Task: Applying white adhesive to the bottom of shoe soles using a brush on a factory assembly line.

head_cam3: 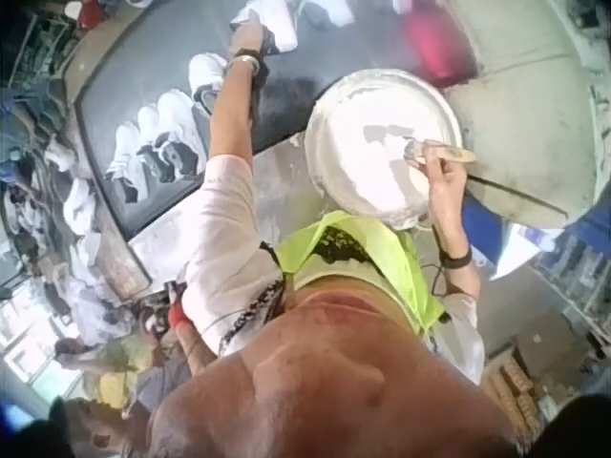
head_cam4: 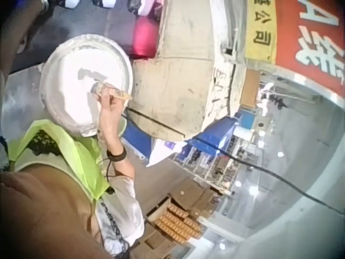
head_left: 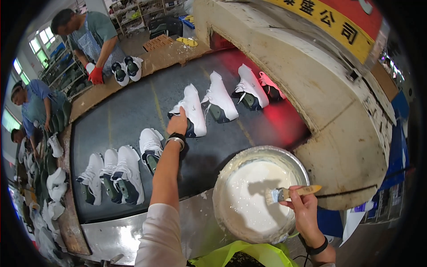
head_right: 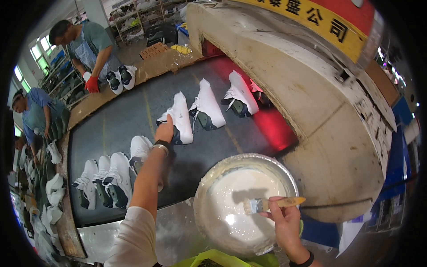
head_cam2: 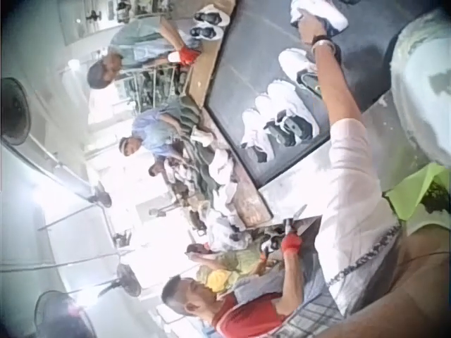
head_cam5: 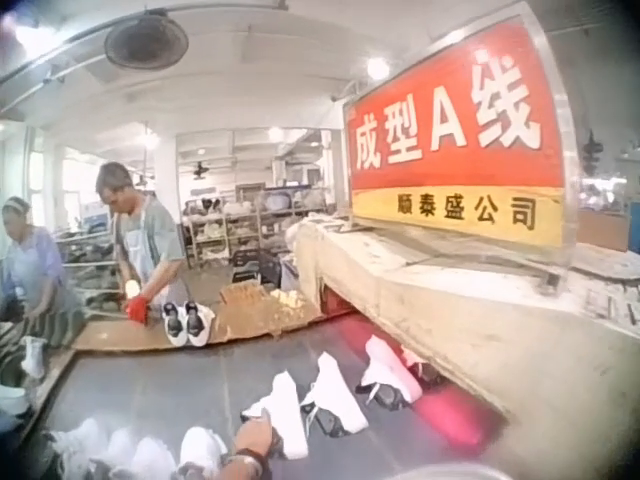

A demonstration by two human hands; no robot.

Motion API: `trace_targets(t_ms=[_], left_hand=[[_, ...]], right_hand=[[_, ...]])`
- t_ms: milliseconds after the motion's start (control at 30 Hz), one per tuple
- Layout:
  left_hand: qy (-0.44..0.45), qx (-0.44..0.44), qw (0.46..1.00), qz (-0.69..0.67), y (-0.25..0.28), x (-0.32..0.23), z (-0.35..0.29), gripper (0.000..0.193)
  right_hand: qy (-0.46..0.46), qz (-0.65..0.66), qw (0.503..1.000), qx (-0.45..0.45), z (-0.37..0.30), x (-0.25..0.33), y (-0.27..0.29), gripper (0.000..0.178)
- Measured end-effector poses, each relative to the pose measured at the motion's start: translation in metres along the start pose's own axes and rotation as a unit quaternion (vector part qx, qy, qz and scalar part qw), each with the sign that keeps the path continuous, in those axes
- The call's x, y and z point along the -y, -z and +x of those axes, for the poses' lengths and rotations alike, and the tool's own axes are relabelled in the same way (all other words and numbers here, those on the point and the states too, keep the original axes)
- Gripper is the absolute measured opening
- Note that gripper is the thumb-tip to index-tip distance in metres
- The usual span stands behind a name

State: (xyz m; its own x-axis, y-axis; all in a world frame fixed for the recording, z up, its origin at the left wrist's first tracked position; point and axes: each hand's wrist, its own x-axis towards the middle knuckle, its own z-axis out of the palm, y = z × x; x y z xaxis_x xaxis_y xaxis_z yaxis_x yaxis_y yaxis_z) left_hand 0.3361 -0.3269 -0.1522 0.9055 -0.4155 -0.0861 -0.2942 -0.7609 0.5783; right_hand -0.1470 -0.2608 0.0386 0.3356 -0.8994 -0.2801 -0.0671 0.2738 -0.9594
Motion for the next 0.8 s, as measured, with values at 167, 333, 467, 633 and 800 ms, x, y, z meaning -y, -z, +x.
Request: trace_targets(t_ms=[167,333,467,633,800], left_hand=[[0.059,-0.185,0.962,0.192,0.016,0.01,0.001,0.066],[-0.262,-0.257,0.901,0.233,0.079,0.003,-0.058,0.07],[-0.125,-0.206,0.966,0.093,0.105,0.031,-0.111,0.097],[0.21,-0.084,0.961,-0.158,0.092,0.089,-0.135,0.125],[-0.092,-0.357,0.927,0.072,0.088,0.076,-0.105,0.114]], right_hand=[[-0.004,-0.017,1.0,0.015,0.008,0.008,-0.008,0.02],[-0.002,-0.014,0.999,0.051,0.007,0.011,-0.01,0.02],[-0.012,0.039,0.997,0.068,-0.009,0.013,0.004,0.019],[-0.025,0.076,0.994,0.08,-0.017,0.004,0.015,0.019],[-0.016,0.066,0.996,0.052,-0.016,0.006,0.026,0.019]])
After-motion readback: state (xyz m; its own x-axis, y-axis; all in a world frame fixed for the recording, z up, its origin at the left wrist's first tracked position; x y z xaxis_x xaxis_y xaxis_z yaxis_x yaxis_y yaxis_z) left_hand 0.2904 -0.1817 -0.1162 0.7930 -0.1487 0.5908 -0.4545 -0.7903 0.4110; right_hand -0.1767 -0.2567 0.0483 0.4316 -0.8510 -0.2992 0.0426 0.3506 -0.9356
